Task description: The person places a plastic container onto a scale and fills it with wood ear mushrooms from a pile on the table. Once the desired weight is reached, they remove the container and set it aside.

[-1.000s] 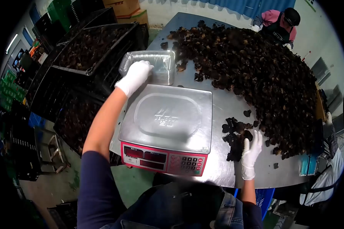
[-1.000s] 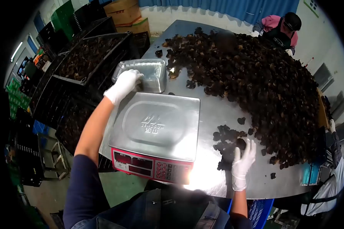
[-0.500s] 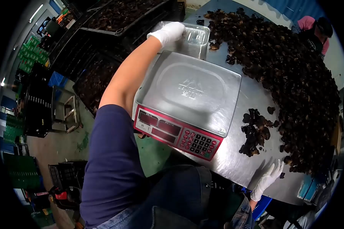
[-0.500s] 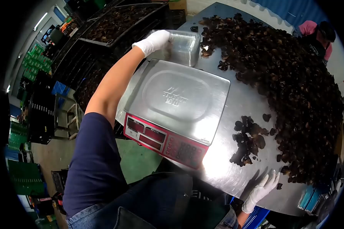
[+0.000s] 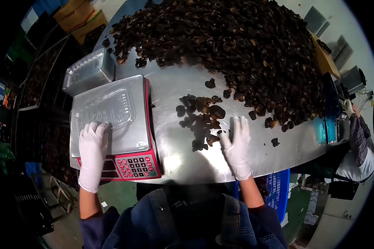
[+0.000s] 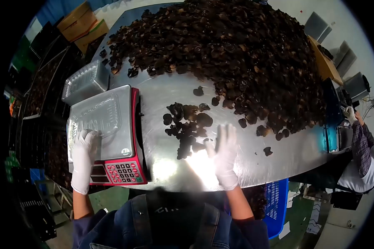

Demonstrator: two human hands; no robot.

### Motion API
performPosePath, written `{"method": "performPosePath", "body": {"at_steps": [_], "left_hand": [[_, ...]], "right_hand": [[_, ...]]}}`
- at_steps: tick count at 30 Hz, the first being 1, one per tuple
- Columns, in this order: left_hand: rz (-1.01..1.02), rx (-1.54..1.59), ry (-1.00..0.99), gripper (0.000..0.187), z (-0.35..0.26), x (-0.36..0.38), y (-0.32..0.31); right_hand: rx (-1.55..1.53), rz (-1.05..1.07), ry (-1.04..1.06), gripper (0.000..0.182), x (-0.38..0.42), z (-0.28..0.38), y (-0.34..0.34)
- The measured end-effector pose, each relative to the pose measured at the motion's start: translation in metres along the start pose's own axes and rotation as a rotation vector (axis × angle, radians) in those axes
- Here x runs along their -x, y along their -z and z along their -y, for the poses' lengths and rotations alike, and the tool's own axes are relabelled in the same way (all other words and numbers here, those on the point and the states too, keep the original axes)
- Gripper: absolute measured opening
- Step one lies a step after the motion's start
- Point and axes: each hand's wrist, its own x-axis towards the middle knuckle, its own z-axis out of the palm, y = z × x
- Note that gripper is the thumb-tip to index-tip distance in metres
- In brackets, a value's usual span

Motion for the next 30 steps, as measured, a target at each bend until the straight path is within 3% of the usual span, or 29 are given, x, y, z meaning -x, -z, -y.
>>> {"method": "performPosePath", "body": {"at_steps": [2, 4, 6, 7, 8, 10, 12, 13, 16, 19, 22, 24, 25, 27, 29, 30], "left_hand": [[-0.110, 0.051, 0.015, 0.044, -0.052, -0.008, 0.028], [-0.028, 0.335, -0.097, 0.053, -0.093, -0.011, 0.036], [0.117, 0.584, -0.178, 0.051, -0.136, -0.012, 0.025], [0.241, 0.726, -0.248, 0.048, -0.154, -0.023, 0.020], [0.278, 0.817, -0.196, 0.051, -0.169, -0.015, 0.004], [0.430, 0.786, -0.211, 0.068, -0.195, -0.009, -0.023], [0.348, 0.697, -0.239, 0.071, -0.215, -0.011, -0.039], [0.352, 0.696, -0.240, 0.071, -0.218, -0.014, -0.040], [0.294, 0.601, -0.256, 0.072, -0.219, -0.019, -0.030], [0.385, 0.610, -0.320, 0.071, -0.185, -0.031, 0.013], [0.481, 0.624, -0.430, 0.063, -0.157, -0.053, 0.033], [0.368, 0.511, -0.501, 0.058, -0.165, -0.079, 0.018], [0.378, 0.515, -0.527, 0.059, -0.170, -0.098, 0.005], [0.539, 0.340, -0.531, 0.058, -0.191, -0.137, -0.024], [0.407, 0.279, -0.618, 0.048, -0.208, -0.163, -0.064], [0.404, 0.275, -0.628, 0.048, -0.215, -0.175, -0.078]], "right_hand": [[-0.045, 0.180, 0.111, 0.072, 0.004, 0.016, -0.013], [-0.036, 0.240, 0.209, 0.071, 0.014, 0.037, -0.007], [-0.054, 0.221, 0.219, 0.064, 0.018, 0.032, 0.005], [-0.040, 0.121, 0.162, 0.060, 0.019, 0.013, 0.003], [-0.030, 0.019, 0.110, 0.056, 0.016, -0.001, 0.002], [0.002, 0.084, 0.034, 0.051, 0.011, -0.019, 0.004], [-0.006, 0.132, 0.191, 0.050, 0.010, -0.021, -0.008], [0.193, 0.168, 0.331, 0.046, 0.011, -0.023, -0.016], [0.102, 0.312, 0.403, 0.037, 0.022, -0.033, 0.031], [0.305, 0.559, 0.298, 0.015, 0.076, -0.057, 0.134], [0.714, 0.761, -0.008, 0.015, 0.121, -0.086, 0.191], [0.296, 0.270, 0.070, 0.011, 0.102, -0.069, 0.167], [0.159, 0.202, 0.025, 0.016, 0.083, -0.047, 0.148], [0.027, 0.129, 0.139, 0.024, 0.050, -0.019, 0.100], [0.017, 0.060, 0.318, 0.023, 0.028, -0.016, 0.035], [-0.011, 0.262, 0.268, 0.024, 0.015, -0.005, 0.026]]}}
